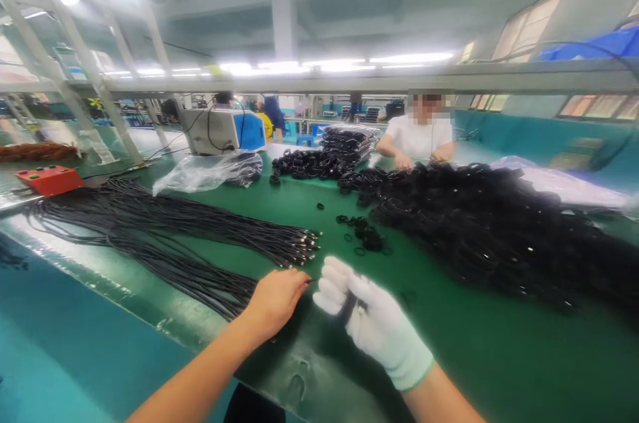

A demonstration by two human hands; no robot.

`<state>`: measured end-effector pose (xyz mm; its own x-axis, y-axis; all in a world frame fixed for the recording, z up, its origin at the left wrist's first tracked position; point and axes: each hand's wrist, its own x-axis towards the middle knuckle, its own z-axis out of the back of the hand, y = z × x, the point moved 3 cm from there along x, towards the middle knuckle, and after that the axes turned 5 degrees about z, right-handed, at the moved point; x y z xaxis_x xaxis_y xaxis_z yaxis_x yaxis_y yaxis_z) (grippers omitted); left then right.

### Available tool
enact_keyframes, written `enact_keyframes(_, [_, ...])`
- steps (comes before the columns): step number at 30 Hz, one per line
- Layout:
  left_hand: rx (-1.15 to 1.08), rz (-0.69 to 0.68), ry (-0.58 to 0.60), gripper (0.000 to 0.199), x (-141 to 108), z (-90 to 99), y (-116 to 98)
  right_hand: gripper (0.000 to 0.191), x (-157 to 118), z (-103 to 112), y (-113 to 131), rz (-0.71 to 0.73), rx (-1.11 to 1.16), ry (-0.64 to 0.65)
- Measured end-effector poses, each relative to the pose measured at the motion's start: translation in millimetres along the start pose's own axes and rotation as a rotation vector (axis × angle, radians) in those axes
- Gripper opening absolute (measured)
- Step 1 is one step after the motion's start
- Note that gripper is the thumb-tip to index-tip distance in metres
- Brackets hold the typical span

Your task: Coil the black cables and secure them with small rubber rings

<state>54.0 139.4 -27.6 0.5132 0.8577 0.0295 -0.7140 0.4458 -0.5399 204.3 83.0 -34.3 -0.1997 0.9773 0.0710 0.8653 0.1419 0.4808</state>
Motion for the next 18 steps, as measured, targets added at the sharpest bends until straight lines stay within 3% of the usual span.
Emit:
enact_keyframes(5, [0.485,0.101,-0.045,0.027,-24,-11.8,-35,0.03,4,9,12,0.081,-0.087,-0.11])
enact_keyframes(8, [0.519,0.099,-0.028,0.025,-33,-16.5,-52,0.029,4,9,11,0.087,-0.121,-0.127])
enact_keyframes(12, [0.505,0.083,-0.076,0.022,-38,-18.9,-59,0.033,3,9,8,0.1,-0.18,-0.131])
enact_keyframes(15, [0.527,-0.06,-0.158,0.015,-39,-16.7,-61,0.037,2,10,7,0.125,-0.268,-0.147])
enact_keyframes(18, [0.611,-0.333,-0.244,0.014,-36,-2.2,-64,0.039,1,9,7,0.115,-0.431,-0.217])
